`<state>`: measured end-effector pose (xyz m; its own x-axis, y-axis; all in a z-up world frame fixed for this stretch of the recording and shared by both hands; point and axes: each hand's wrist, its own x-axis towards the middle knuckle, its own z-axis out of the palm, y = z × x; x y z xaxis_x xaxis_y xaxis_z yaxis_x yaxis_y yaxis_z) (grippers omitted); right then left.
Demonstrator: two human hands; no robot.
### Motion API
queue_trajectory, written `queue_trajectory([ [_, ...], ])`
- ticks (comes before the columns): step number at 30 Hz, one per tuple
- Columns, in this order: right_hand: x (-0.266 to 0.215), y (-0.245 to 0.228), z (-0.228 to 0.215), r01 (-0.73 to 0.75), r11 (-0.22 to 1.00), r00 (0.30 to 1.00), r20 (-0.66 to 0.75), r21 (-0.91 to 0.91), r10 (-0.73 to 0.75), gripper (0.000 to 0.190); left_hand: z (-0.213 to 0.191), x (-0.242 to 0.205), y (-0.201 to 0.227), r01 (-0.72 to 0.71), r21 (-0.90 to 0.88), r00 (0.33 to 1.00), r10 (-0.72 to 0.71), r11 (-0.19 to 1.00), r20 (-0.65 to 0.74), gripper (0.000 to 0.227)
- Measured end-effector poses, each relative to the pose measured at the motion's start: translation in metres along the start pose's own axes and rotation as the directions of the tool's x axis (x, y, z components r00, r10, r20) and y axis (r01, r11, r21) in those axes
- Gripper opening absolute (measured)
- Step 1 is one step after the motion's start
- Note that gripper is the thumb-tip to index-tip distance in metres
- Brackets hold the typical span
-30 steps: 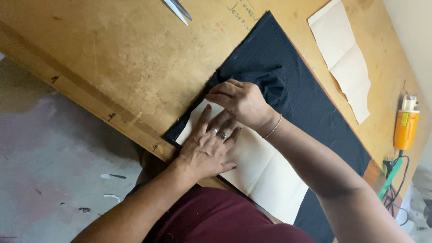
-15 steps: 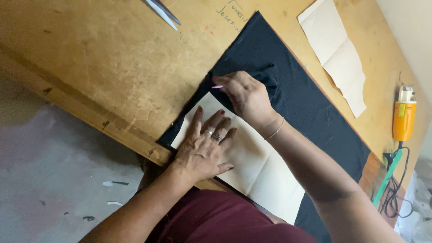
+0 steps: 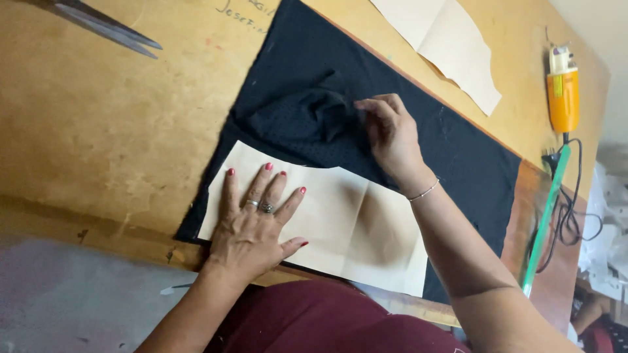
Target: The person aligns a paper pattern on a piece of black fabric laid out on a wooden table. They smooth the fabric and pattern, then use pins to secure the pattern to the fabric. The person adjusts the position of the pattern and fabric multiple times during the process.
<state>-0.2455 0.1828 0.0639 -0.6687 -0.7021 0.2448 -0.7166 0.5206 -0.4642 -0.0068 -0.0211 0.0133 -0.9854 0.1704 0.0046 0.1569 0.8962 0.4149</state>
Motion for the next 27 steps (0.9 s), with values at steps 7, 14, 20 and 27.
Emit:
queue_trajectory([
  [7, -0.006, -0.027, 0.017, 0.209, 0.973, 0.971, 0.142, -0.101, -0.194, 0.031, 0.009, -0.002, 0.001, -0.010, 0.049, 0.996, 0.014, 0.999, -0.087, 0.084],
  [14, -0.014, -0.020, 0.012, 0.093, 0.992, 0.996, -0.003, -0.090, -0.094, 0.022, 0.011, -0.001, 0.002, -0.020, 0.075, 0.989, 0.031, 0.997, -0.143, 0.087],
  [20, -0.029, -0.020, 0.018, 0.138, 0.984, 0.990, 0.035, -0.112, -0.135, 0.019, 0.002, 0.001, 0.004, -0.040, 0.114, 0.971, 0.066, 0.993, -0.230, 0.090],
  [27, -0.027, -0.002, 0.022, -0.003, 0.990, 1.000, -0.014, -0.139, 0.001, 0.017, -0.004, 0.003, 0.005, -0.045, 0.159, 0.958, 0.088, 0.986, -0.274, 0.096],
])
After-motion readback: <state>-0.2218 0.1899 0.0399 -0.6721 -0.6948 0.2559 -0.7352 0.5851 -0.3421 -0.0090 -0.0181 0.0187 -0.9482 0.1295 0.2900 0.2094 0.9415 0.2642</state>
